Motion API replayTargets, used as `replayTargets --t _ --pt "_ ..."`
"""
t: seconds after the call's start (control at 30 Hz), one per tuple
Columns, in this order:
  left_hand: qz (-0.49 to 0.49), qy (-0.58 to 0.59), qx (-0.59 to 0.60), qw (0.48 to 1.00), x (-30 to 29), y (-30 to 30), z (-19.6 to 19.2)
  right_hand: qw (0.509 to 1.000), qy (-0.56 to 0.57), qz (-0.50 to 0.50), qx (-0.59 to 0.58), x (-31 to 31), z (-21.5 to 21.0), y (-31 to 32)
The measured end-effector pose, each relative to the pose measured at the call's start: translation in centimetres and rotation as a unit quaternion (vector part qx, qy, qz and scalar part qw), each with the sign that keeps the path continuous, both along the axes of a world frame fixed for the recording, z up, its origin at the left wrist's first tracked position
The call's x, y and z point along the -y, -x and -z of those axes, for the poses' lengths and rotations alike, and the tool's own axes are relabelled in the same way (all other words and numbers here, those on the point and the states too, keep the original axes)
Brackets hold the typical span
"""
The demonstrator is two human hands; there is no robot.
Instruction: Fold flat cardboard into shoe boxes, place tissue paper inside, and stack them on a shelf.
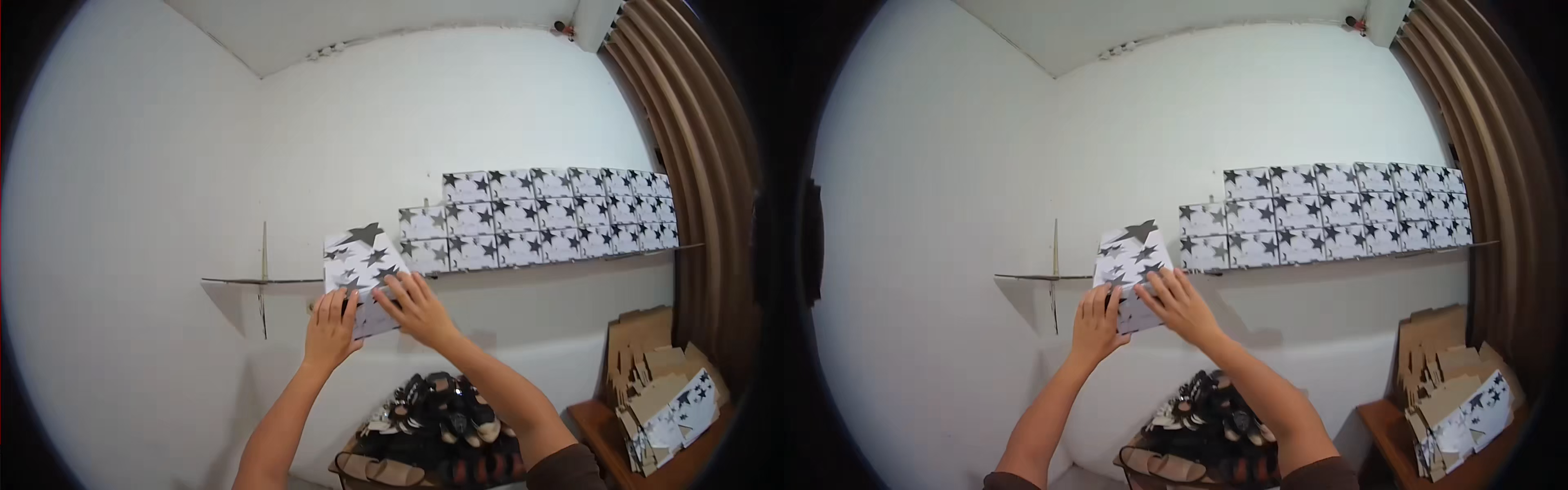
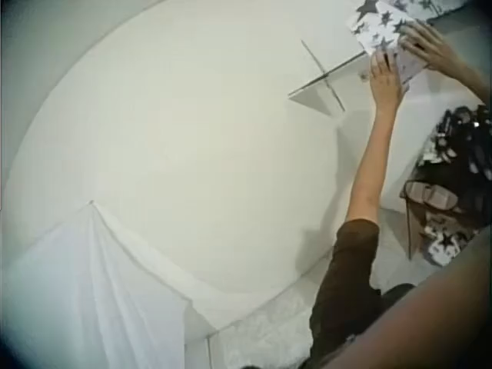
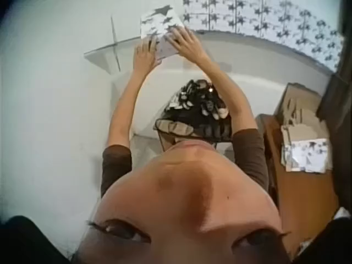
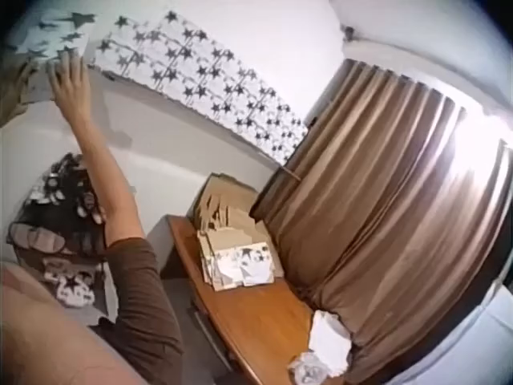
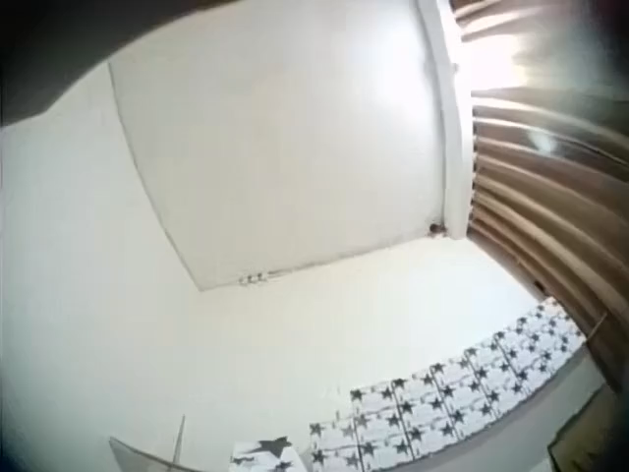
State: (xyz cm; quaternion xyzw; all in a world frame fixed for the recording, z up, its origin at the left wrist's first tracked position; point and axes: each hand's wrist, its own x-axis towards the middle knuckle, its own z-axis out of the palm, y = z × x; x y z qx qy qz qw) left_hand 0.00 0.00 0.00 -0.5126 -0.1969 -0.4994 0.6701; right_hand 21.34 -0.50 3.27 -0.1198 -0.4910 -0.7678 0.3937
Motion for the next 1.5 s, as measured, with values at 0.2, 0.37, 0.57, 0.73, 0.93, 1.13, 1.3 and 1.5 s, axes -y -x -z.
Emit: replayTargets --t 0.2,0.37,0.57,0.73,0.93,1.13,1.3,1.5 --pt "0.049 0.159 0.021 0.986 -2.8 -1.6 9.3 0.987 0.153 0.047 -0.004 -3.6 8.6 -0.8" --pt "0.047 0.117 0.014 0.992 -8.5 -3.0 0.6 0.991 0.096 0.078 -0.057 -7.6 1.4 -1.6" --pt "0.059 0.121 0.022 0.991 -14.5 -6.6 -5.0 0.979 0.123 0.137 -0.087 -11.5 -3.8 -4.5" --pt "0.088 0.148 0.012 0.985 -18.6 -9.0 -7.7 0.969 0.135 0.181 -0.104 -14.2 -5.5 -6.9" --pt "0.12 0.182 -0.011 0.976 -23.1 -10.8 -8.2 0.957 0.159 0.209 -0.125 -17.7 -5.9 -9.1" --pt "0.12 0.218 -0.023 0.968 -26.0 -11.7 -7.9 0.942 0.185 0.231 -0.156 -19.5 -6.0 -9.5" --pt "0.164 0.223 -0.015 0.961 -28.0 -12.3 -6.7 0.948 0.207 0.174 -0.171 -20.5 -5.8 -9.1" --pt "0.206 0.2 -0.026 0.958 -29.9 -12.6 -6.5 0.956 0.211 0.094 -0.181 -22.2 -4.5 -8.4"
